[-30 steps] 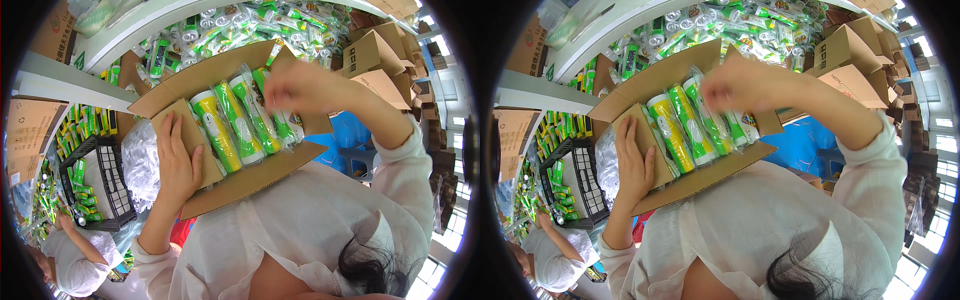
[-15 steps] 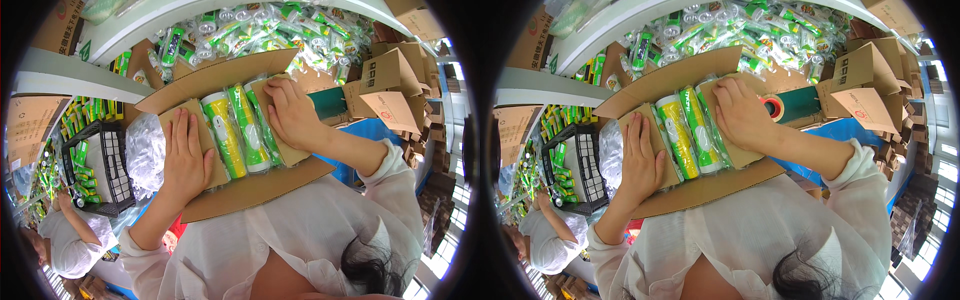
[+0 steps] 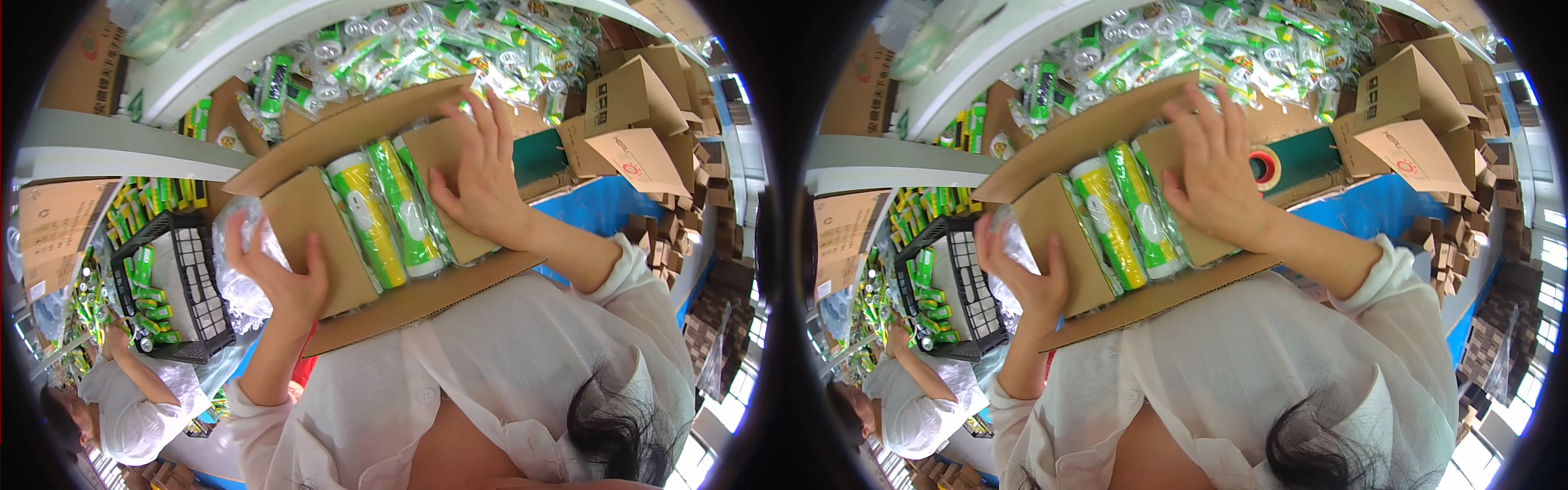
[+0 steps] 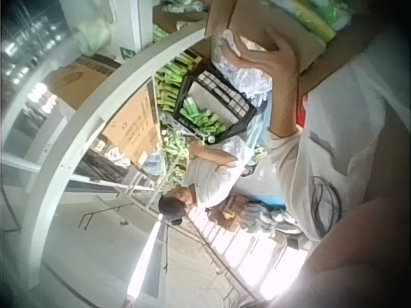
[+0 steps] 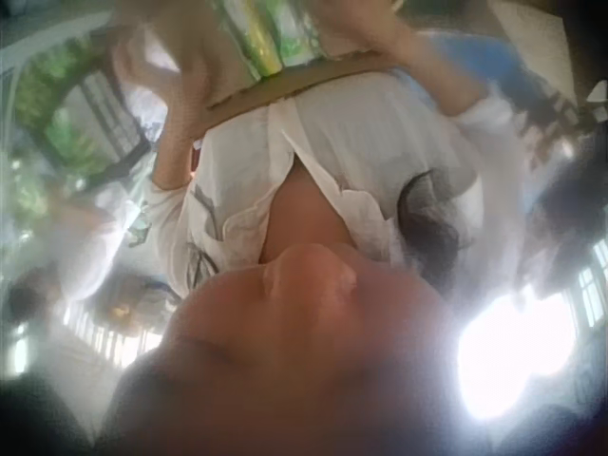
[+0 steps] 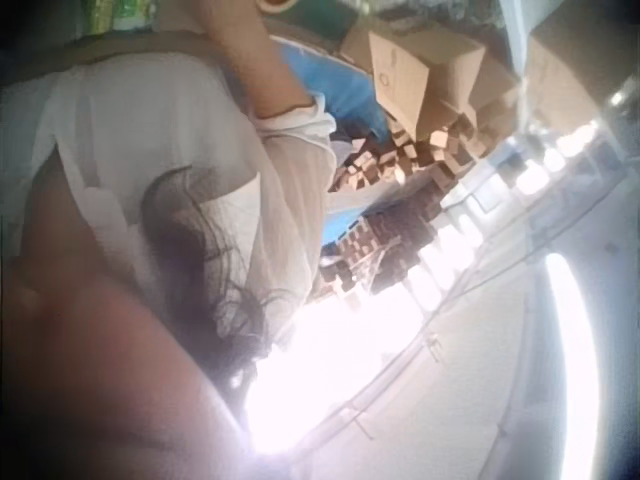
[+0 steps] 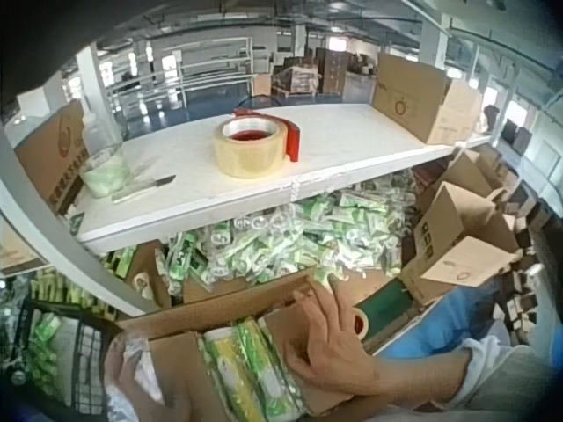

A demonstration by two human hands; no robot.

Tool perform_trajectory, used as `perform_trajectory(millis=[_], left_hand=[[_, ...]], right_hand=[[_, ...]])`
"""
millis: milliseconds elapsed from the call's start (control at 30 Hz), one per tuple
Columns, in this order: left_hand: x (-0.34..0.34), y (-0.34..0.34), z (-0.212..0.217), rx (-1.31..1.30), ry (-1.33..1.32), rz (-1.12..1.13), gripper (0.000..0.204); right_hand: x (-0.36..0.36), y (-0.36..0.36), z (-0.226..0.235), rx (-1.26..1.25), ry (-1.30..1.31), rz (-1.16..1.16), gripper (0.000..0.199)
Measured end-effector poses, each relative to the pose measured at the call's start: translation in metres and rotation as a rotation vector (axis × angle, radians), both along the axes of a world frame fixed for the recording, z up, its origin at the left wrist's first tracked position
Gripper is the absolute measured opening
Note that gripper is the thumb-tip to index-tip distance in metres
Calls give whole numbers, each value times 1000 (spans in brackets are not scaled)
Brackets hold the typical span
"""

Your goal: The person packs packaged products into cardboard boxes, then seals each box with adhesive tape using a tape dispenser.

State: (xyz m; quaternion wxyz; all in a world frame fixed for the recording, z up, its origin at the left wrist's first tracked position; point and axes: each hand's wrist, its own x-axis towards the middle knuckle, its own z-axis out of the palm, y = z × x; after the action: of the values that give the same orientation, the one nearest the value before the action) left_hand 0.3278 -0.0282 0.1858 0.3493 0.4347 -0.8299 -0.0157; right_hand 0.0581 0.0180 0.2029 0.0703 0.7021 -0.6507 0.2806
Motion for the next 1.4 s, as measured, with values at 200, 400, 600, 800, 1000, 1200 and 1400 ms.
perform_trajectory(millis=[200, 400, 600, 800, 1000, 1200, 1400], left_hand=[[-7, -31, -16, 519, 818, -269, 91], [20, -55, -8, 985, 826, -360, 63], [19, -77, -9, 1239, 699, -310, 54], [22, -72, -14, 843, 462, -510, 47], [22, -79, 39, 791, 21, -555, 38], [-54, -76, 27, 459, -472, -413, 33], [-62, -58, 8, 342, -459, -336, 36]], right_hand=[[-14, -12, -11, 87, -569, 6, 108], [-38, -36, -10, 249, -819, 141, 84], [-54, -75, -13, 741, -1182, 290, 48], [-71, -79, -37, 483, -816, 750, 52], [-79, -66, 12, 641, -398, 810, 55], [-66, -41, 18, 476, 42, 748, 68], [-62, -62, 48, 334, 319, 752, 76]])
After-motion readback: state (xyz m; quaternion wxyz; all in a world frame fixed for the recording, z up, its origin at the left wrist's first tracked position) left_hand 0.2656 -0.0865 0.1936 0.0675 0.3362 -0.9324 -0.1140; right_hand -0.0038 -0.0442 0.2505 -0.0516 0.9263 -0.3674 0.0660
